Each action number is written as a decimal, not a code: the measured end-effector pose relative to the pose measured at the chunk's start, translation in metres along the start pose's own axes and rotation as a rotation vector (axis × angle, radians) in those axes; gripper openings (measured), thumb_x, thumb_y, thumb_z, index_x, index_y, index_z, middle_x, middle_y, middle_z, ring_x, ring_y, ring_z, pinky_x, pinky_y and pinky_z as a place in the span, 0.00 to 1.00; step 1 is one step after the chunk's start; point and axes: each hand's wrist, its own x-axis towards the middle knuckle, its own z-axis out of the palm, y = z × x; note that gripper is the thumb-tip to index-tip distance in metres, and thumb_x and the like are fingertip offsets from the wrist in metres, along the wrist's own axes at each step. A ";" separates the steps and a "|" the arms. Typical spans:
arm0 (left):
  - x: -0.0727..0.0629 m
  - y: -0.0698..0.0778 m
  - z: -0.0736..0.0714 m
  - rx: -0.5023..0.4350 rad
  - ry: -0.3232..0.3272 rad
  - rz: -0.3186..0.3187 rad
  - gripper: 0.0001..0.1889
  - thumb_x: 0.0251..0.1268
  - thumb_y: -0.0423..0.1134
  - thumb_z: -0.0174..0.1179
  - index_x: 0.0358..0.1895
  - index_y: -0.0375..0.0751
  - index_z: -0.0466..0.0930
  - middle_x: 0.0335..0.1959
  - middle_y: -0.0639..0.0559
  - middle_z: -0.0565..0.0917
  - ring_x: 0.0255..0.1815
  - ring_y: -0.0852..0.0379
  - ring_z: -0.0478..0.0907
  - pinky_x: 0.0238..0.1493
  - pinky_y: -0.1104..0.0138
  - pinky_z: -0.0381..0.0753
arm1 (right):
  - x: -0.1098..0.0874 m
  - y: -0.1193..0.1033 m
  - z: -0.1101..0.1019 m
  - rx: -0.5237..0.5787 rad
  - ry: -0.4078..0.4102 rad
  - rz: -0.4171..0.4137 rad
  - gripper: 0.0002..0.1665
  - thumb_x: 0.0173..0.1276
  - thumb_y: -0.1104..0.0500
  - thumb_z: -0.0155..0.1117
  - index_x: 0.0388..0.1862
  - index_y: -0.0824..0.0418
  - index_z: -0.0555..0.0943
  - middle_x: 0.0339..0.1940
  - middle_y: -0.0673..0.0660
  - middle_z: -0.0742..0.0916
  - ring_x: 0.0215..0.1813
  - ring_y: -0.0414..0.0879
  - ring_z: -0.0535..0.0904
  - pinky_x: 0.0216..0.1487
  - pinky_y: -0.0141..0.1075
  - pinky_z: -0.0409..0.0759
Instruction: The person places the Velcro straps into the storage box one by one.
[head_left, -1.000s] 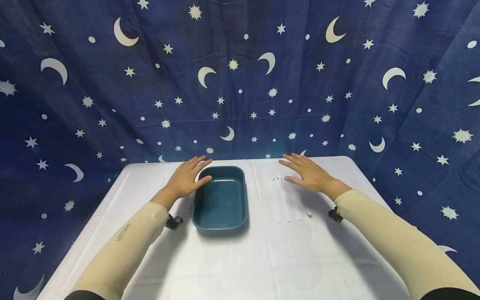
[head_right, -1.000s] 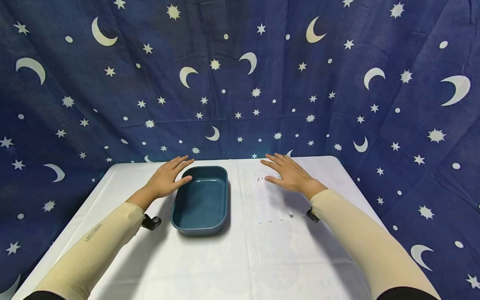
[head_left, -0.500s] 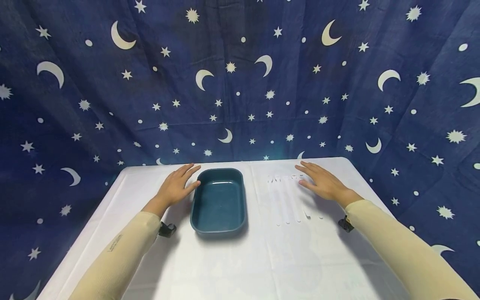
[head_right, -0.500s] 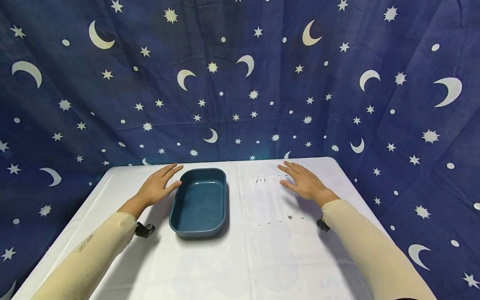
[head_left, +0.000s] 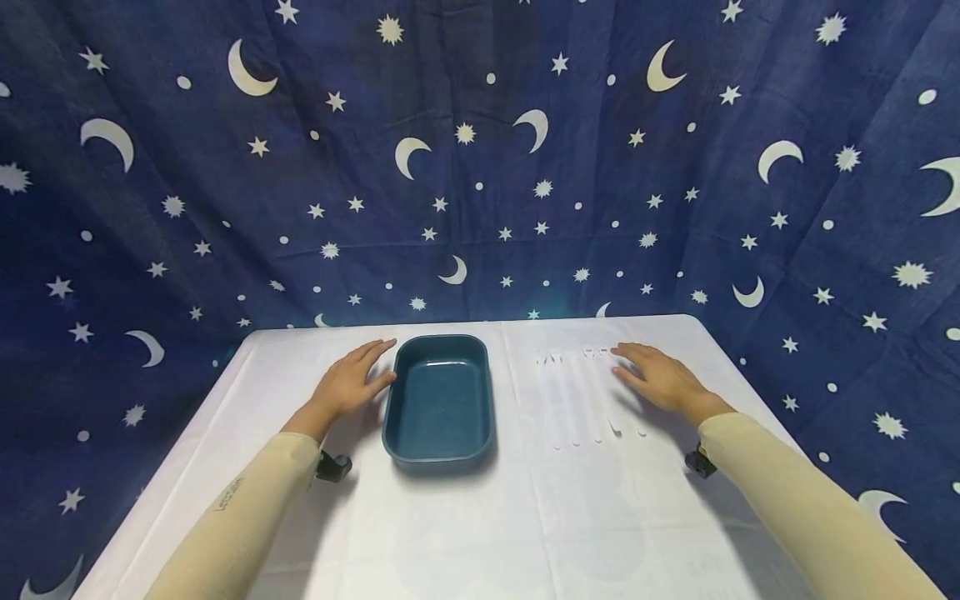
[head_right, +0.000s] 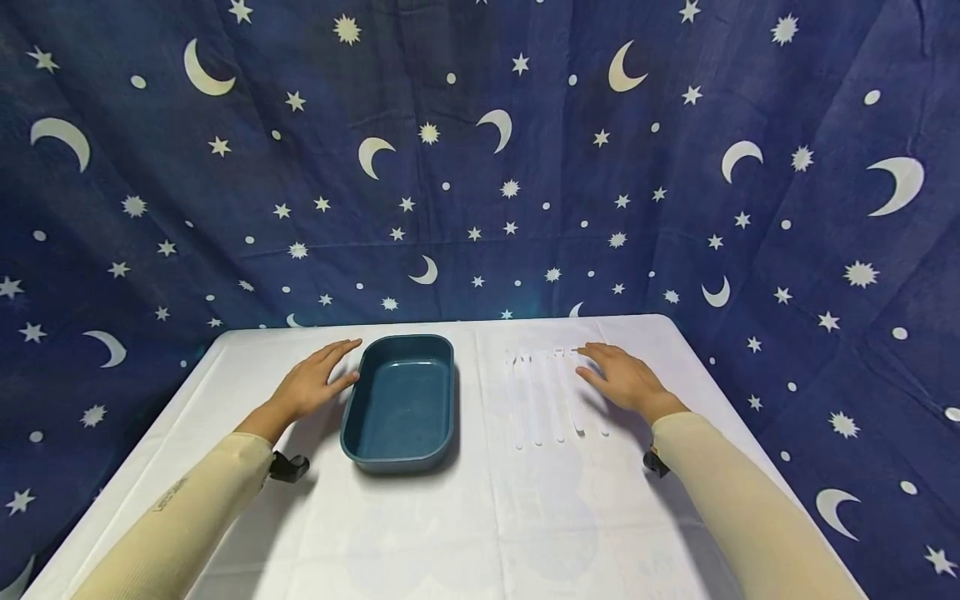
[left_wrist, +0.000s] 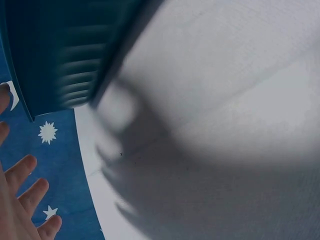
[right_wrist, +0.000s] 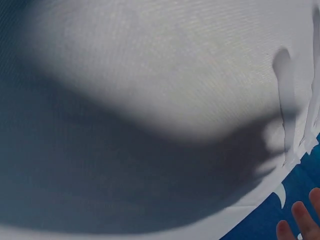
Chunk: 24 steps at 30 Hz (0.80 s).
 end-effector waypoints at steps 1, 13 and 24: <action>0.000 0.000 0.001 0.000 -0.004 -0.003 0.34 0.71 0.57 0.52 0.76 0.54 0.57 0.74 0.41 0.63 0.73 0.37 0.61 0.71 0.39 0.64 | -0.001 0.001 0.001 0.001 0.000 0.009 0.36 0.77 0.39 0.45 0.72 0.61 0.68 0.72 0.65 0.71 0.73 0.65 0.64 0.72 0.64 0.62; -0.003 0.005 0.004 -0.054 -0.041 -0.072 0.34 0.72 0.56 0.53 0.77 0.52 0.56 0.73 0.39 0.65 0.73 0.36 0.62 0.70 0.38 0.64 | -0.010 0.004 0.020 0.043 0.006 0.120 0.34 0.76 0.43 0.49 0.69 0.66 0.70 0.68 0.70 0.74 0.71 0.67 0.65 0.72 0.63 0.62; -0.005 0.003 0.009 -0.146 -0.040 -0.122 0.36 0.71 0.57 0.54 0.77 0.53 0.54 0.66 0.42 0.75 0.66 0.39 0.72 0.61 0.37 0.73 | -0.014 0.005 0.028 0.058 0.004 0.195 0.33 0.76 0.45 0.52 0.67 0.68 0.72 0.66 0.70 0.76 0.70 0.68 0.67 0.73 0.61 0.62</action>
